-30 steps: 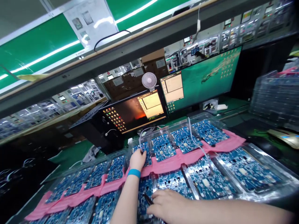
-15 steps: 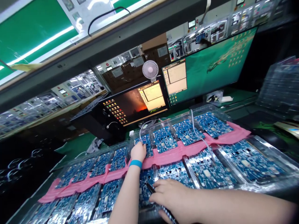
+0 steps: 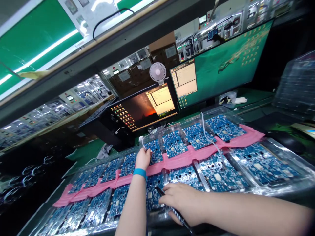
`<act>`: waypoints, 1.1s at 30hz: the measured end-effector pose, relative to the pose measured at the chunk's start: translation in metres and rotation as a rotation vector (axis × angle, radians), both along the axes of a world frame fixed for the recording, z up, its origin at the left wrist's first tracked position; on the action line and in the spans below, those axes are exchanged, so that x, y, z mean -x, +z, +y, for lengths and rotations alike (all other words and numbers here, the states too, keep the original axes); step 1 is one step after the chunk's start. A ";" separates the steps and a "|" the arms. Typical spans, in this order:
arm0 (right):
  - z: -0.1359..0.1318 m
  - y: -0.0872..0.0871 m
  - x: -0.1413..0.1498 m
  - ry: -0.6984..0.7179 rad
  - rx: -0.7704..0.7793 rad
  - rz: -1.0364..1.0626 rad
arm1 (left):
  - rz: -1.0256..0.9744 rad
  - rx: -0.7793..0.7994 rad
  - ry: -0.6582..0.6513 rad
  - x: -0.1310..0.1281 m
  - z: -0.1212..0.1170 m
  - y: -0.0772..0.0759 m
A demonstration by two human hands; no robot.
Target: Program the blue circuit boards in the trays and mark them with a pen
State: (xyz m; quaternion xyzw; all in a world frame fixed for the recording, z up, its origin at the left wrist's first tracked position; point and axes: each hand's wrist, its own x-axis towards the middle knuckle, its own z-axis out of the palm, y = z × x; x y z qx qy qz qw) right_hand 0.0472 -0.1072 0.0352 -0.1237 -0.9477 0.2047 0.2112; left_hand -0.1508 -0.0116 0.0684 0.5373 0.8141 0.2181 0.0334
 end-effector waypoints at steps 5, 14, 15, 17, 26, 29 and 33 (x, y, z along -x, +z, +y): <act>-0.003 0.003 -0.001 0.000 -0.134 -0.011 | 0.007 -0.067 -0.049 -0.007 -0.064 0.020; -0.019 0.008 -0.021 0.150 -0.137 0.007 | -0.009 0.099 -0.113 -0.026 -0.129 -0.008; -0.019 0.007 -0.023 0.145 -0.108 0.008 | 0.000 0.113 -0.106 -0.026 -0.128 -0.010; -0.019 0.006 -0.027 0.131 -0.060 0.010 | 0.026 0.139 -0.085 -0.026 -0.127 -0.013; -0.018 0.009 -0.030 0.101 0.006 0.025 | 0.062 0.164 -0.035 -0.024 -0.133 -0.022; -0.017 0.010 -0.031 0.105 0.002 0.024 | 0.069 0.151 -0.031 -0.025 -0.132 -0.023; -0.018 0.010 -0.031 0.099 0.004 0.028 | 0.083 0.167 -0.049 -0.026 -0.131 -0.022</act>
